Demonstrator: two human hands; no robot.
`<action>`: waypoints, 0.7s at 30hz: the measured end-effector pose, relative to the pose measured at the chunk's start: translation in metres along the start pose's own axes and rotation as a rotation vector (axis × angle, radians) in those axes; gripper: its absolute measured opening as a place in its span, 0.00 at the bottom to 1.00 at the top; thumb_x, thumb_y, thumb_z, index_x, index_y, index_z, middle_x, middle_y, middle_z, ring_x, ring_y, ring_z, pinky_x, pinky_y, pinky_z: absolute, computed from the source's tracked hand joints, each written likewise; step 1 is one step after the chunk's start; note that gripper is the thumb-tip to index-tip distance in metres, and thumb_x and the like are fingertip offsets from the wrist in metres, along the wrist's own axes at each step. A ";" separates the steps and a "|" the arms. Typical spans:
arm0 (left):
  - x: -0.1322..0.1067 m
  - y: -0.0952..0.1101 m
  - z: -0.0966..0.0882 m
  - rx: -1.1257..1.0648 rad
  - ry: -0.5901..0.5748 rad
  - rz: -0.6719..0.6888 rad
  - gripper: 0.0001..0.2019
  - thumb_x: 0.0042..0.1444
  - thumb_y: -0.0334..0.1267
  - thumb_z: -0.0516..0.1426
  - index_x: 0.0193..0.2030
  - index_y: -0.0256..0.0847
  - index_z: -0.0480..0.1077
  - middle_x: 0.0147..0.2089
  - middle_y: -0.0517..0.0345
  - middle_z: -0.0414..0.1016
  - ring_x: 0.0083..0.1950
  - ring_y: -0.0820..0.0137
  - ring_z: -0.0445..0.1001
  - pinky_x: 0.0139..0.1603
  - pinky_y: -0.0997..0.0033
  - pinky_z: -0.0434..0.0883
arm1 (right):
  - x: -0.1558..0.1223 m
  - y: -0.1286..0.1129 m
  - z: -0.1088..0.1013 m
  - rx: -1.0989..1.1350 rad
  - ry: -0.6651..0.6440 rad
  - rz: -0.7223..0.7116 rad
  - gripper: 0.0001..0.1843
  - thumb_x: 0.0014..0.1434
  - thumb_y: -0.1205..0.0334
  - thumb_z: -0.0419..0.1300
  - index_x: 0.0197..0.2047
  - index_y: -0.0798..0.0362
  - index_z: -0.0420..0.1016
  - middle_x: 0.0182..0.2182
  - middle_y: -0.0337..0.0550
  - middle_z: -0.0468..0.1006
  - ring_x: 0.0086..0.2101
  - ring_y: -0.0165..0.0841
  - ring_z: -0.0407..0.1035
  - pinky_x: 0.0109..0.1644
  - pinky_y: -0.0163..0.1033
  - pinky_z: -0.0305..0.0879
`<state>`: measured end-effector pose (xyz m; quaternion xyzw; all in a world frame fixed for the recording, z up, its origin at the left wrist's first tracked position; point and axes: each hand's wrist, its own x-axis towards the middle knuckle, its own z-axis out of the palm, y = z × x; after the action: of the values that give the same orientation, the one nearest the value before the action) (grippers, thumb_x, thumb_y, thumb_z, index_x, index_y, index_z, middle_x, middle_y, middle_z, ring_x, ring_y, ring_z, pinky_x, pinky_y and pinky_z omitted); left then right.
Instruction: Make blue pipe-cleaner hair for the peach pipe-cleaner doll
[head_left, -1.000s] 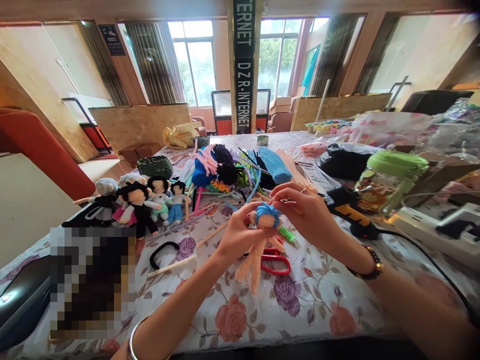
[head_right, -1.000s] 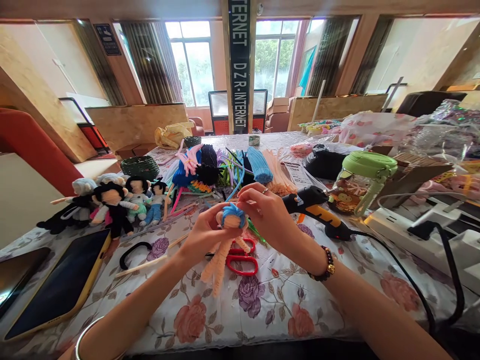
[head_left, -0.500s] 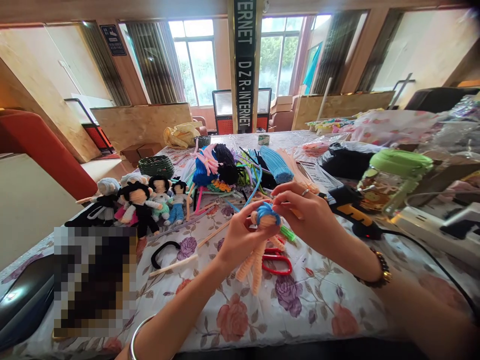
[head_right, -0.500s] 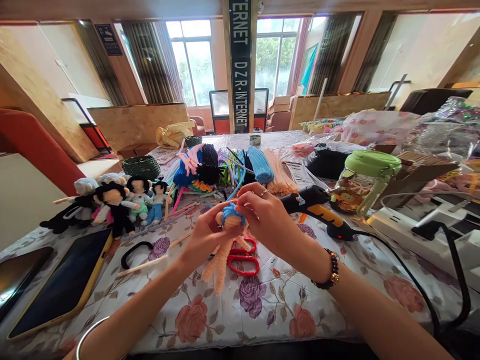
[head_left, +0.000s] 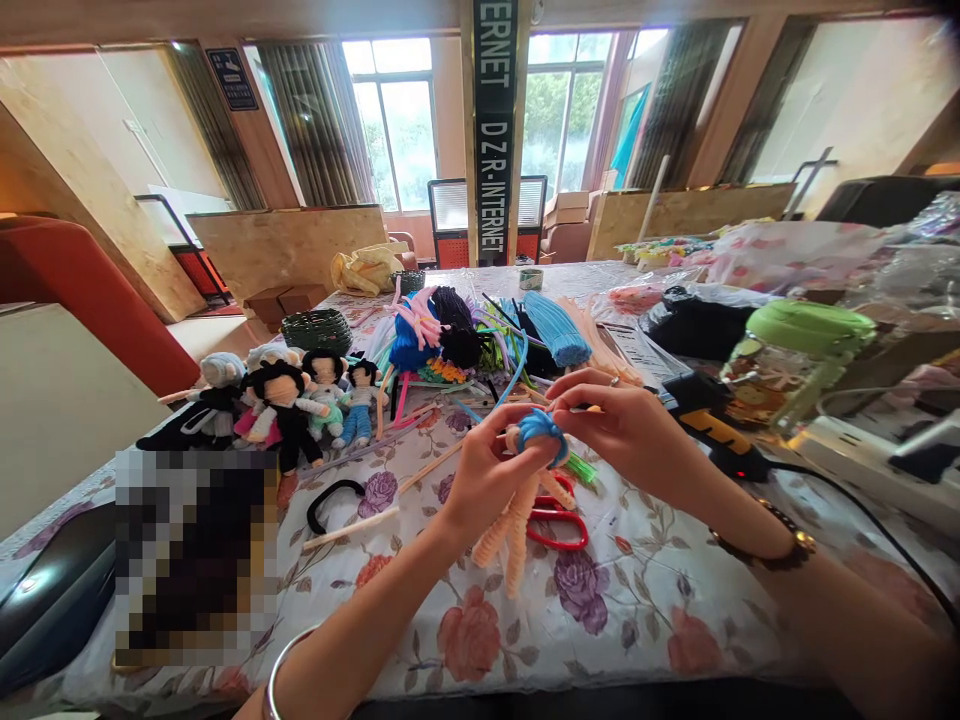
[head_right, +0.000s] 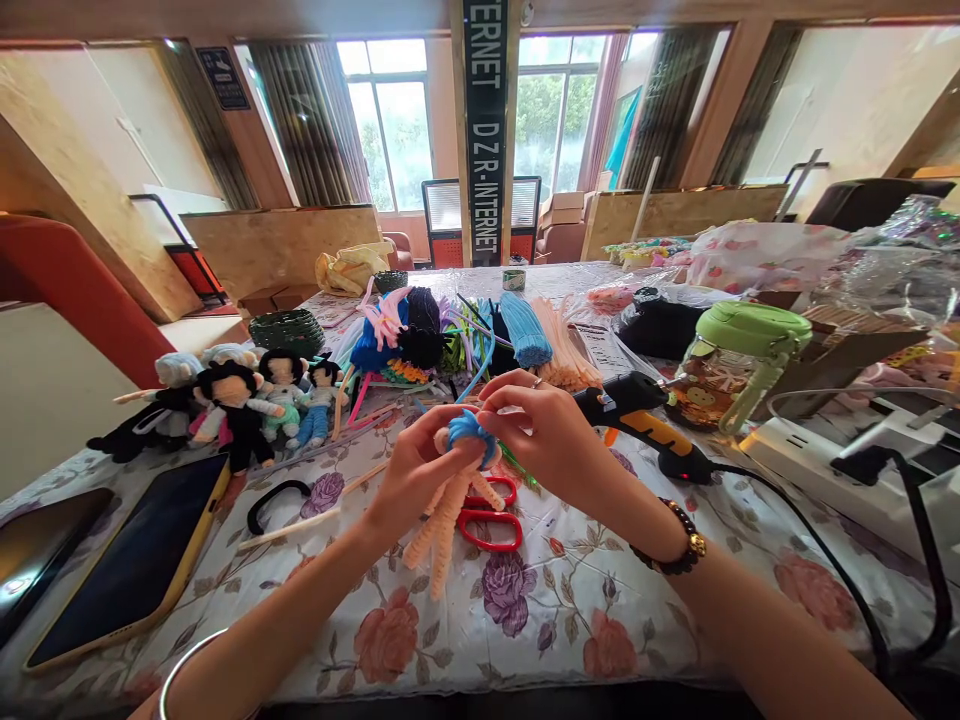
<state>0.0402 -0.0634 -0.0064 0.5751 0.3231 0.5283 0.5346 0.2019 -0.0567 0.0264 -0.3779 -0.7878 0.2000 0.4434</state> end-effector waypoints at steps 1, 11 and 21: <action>0.000 0.000 0.000 0.006 0.011 0.003 0.15 0.45 0.38 0.64 0.40 0.38 0.71 0.34 0.60 0.71 0.32 0.77 0.66 0.34 0.77 0.65 | 0.000 0.000 0.000 0.007 -0.001 0.009 0.08 0.57 0.61 0.57 0.29 0.54 0.73 0.38 0.47 0.74 0.37 0.32 0.73 0.37 0.35 0.75; -0.002 0.000 0.001 0.067 0.034 -0.006 0.14 0.45 0.38 0.64 0.37 0.37 0.67 0.27 0.63 0.68 0.26 0.79 0.63 0.27 0.78 0.62 | -0.001 -0.004 0.003 -0.132 0.002 -0.041 0.08 0.58 0.64 0.56 0.29 0.56 0.73 0.38 0.48 0.74 0.33 0.31 0.72 0.34 0.36 0.73; -0.004 0.002 0.002 0.089 0.058 0.009 0.14 0.45 0.39 0.64 0.35 0.38 0.65 0.26 0.65 0.64 0.25 0.80 0.59 0.26 0.79 0.59 | -0.002 -0.006 0.004 -0.063 -0.017 -0.048 0.08 0.58 0.63 0.56 0.30 0.55 0.73 0.38 0.48 0.73 0.35 0.31 0.71 0.36 0.36 0.73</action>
<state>0.0403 -0.0684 -0.0057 0.5841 0.3592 0.5322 0.4965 0.1964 -0.0616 0.0269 -0.3712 -0.8062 0.1675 0.4292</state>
